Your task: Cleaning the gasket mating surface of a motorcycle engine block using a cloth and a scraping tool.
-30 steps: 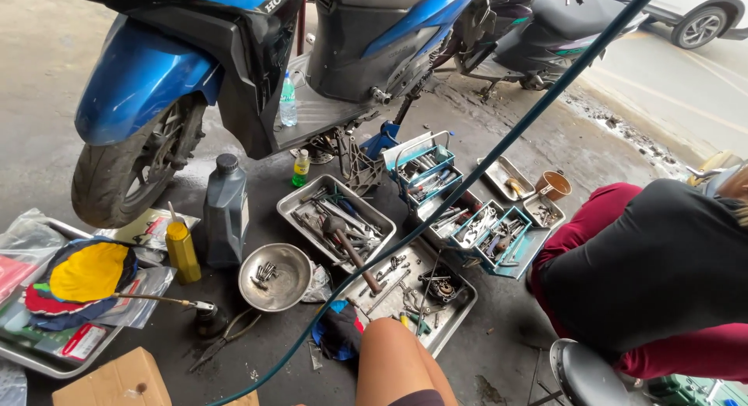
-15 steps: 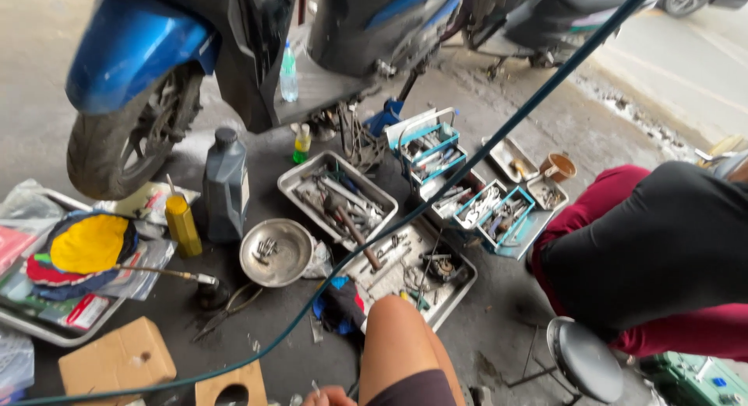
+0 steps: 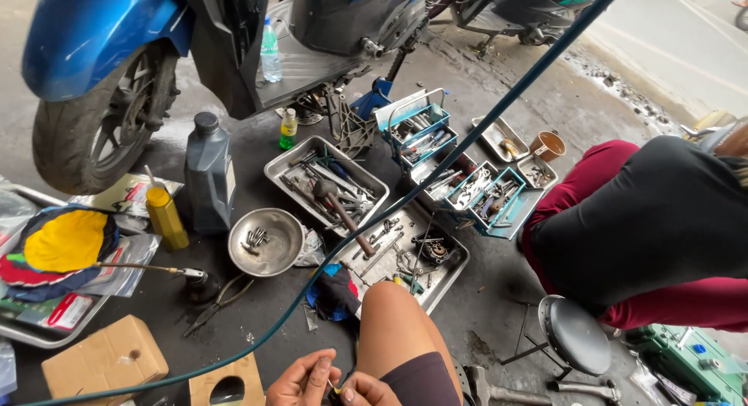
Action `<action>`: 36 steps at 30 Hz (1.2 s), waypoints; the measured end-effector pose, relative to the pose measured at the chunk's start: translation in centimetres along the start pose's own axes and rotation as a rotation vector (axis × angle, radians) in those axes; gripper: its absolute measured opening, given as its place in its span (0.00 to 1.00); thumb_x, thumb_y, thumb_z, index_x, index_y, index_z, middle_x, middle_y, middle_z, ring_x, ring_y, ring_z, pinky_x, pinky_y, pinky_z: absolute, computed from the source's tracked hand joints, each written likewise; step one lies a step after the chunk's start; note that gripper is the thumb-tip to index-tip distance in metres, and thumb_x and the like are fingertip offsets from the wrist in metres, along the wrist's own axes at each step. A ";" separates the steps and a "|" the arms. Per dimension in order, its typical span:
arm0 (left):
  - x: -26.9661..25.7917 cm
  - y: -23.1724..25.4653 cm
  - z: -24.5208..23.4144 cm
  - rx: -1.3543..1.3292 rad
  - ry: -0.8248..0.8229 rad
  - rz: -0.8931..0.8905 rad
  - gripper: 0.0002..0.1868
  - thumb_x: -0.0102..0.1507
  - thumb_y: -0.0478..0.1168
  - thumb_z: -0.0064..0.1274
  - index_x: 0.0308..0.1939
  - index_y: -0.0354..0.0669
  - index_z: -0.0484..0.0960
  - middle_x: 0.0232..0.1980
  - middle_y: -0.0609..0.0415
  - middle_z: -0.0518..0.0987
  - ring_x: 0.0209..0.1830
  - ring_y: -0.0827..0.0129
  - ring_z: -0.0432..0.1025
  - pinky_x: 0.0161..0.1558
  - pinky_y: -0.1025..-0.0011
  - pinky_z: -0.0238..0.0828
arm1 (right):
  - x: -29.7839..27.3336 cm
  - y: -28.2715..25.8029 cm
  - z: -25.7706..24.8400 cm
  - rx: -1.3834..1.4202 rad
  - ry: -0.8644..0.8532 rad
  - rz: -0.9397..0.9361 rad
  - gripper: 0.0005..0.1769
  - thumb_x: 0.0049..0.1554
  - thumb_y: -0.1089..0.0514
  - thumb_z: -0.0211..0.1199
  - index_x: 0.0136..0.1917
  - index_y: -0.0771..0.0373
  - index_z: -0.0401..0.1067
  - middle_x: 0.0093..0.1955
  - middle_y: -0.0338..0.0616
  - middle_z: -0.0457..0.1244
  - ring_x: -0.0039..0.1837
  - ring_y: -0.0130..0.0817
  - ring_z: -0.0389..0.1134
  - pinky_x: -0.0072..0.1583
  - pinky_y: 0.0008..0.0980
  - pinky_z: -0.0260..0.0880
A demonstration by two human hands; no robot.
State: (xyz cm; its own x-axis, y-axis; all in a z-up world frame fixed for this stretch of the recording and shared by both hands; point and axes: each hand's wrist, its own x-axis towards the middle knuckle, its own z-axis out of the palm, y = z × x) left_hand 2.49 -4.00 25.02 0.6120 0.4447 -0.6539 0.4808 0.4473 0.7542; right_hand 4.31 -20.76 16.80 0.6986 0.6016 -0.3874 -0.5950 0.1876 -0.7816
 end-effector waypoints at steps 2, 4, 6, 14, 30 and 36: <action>1.4 -0.6 0.2 0.083 -0.010 -0.045 0.16 0.66 0.42 0.67 0.53 0.41 1.02 0.43 0.44 0.98 0.44 0.58 0.88 0.49 0.59 0.88 | 0.5 -1.6 -0.3 0.078 -0.017 0.007 0.13 0.73 0.55 0.64 0.47 0.61 0.68 0.36 0.40 0.61 0.33 0.26 0.54 0.42 0.29 0.53; 3.8 -4.0 -0.7 0.070 -0.128 0.566 0.14 0.64 0.43 0.63 0.42 0.42 1.01 0.57 0.51 0.93 0.59 0.68 0.87 0.55 0.70 0.83 | 0.5 -2.1 -1.1 -0.303 -0.038 -0.033 0.15 0.72 0.43 0.63 0.49 0.54 0.69 0.35 0.32 0.60 0.37 0.18 0.60 0.40 0.21 0.55; 3.0 -2.4 -0.8 0.113 -0.169 0.630 0.13 0.66 0.42 0.61 0.45 0.43 0.99 0.58 0.51 0.91 0.60 0.68 0.85 0.61 0.70 0.79 | 0.3 -3.4 0.3 -0.373 0.005 -0.133 0.15 0.72 0.44 0.61 0.48 0.54 0.69 0.39 0.29 0.59 0.42 0.19 0.58 0.45 0.24 0.57; -0.2 -0.5 -3.3 0.131 -0.390 0.651 0.16 0.72 0.41 0.52 0.57 0.44 0.92 0.64 0.50 0.85 0.68 0.63 0.79 0.70 0.65 0.75 | -1.7 -3.7 1.7 -0.132 0.045 0.005 0.16 0.70 0.46 0.58 0.59 0.59 0.74 0.43 0.39 0.68 0.43 0.28 0.69 0.48 0.29 0.70; 0.2 -2.2 -3.7 0.067 -0.271 0.582 0.08 0.70 0.41 0.59 0.47 0.41 0.87 0.43 0.56 0.87 0.43 0.73 0.81 0.47 0.74 0.81 | -5.1 -2.9 -1.8 -0.168 -0.291 0.233 0.47 0.66 0.24 0.46 0.70 0.71 0.69 0.57 0.53 0.70 0.57 0.40 0.71 0.61 0.38 0.69; 0.0 -3.1 -3.2 -0.074 -0.163 0.735 0.07 0.75 0.41 0.50 0.50 0.42 0.76 0.48 0.54 0.77 0.40 0.73 0.71 0.45 0.74 0.72 | -5.4 -3.5 0.3 -0.112 -0.226 0.075 0.49 0.66 0.24 0.54 0.80 0.66 0.58 0.50 0.45 0.64 0.44 0.29 0.61 0.47 0.29 0.59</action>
State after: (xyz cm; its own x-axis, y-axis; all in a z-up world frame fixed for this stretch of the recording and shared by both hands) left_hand -1.05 -2.93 22.47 0.8469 0.5305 0.0371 -0.1265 0.1333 0.9830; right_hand 2.51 -24.40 21.78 0.5404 0.7709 -0.3371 -0.5851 0.0564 -0.8090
